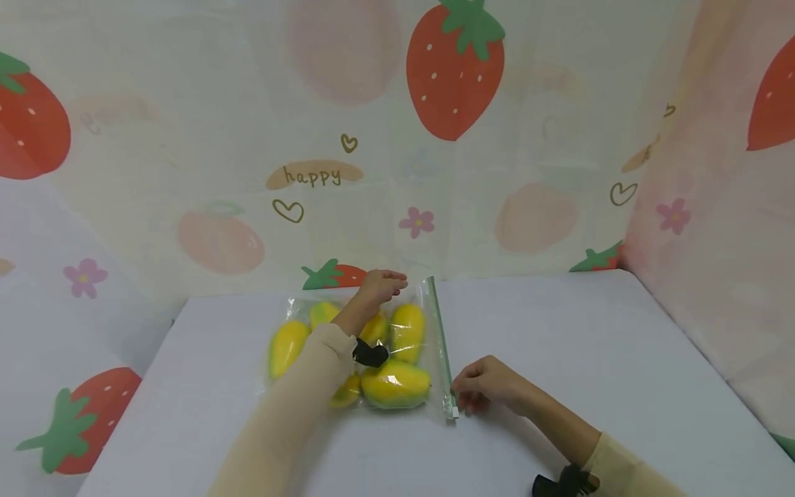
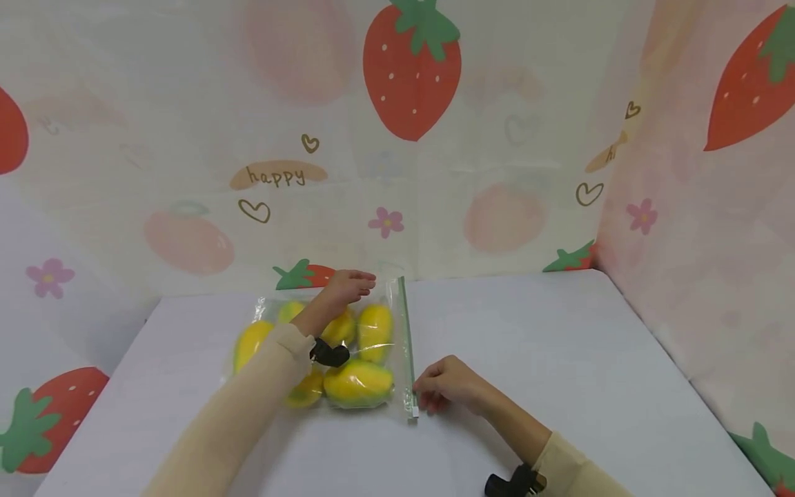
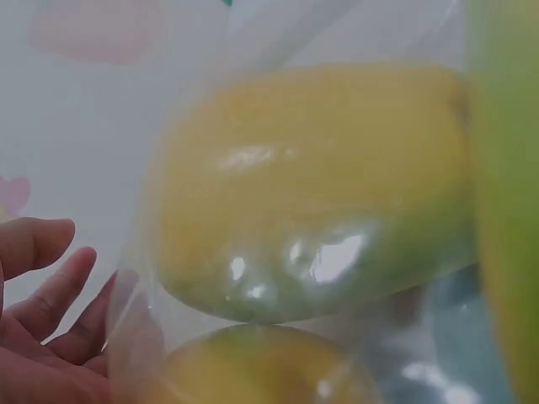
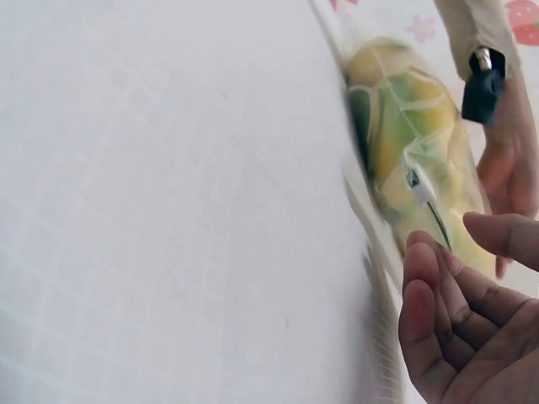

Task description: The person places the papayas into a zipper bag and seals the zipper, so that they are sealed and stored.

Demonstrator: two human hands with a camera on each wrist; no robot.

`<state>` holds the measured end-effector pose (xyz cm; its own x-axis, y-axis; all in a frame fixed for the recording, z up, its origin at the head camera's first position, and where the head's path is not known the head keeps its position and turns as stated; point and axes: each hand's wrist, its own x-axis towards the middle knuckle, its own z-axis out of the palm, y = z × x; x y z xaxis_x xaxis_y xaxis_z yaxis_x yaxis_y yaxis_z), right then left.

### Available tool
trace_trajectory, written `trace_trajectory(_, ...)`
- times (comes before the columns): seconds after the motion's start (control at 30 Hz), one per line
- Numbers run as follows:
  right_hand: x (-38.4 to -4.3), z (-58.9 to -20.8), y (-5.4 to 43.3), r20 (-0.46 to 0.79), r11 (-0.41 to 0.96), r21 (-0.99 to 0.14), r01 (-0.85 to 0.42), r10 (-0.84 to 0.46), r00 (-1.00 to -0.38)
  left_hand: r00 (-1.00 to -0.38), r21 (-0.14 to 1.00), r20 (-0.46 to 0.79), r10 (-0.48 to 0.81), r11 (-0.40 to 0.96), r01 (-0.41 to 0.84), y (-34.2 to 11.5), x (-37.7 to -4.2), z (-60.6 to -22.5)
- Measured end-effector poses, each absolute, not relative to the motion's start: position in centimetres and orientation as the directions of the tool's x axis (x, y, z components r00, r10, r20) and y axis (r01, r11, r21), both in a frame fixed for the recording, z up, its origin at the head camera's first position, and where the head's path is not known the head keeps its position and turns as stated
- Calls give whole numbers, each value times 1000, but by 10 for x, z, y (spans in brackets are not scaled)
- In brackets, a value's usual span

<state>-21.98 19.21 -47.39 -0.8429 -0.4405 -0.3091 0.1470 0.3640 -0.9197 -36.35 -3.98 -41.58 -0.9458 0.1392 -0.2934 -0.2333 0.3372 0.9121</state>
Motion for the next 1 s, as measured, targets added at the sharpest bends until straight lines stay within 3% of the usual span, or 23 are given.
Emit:
trace_trajectory(0.33,-230,-473,197,-285,371,-919,130,-402,-870,-949,929,-232,212,339,-152,-62,-334,-407)
trace_trajectory(0.7,-245,-468,204,-260,424,-896,128,-272,-927,-990,943,-82,114,330,-40,-91,-304,-408)
trace_trajectory(1.0,-247,-465,211,-184,431,-898,93,-173,-968,-997,893,-48,54,450,-18,-116,-275,-418)
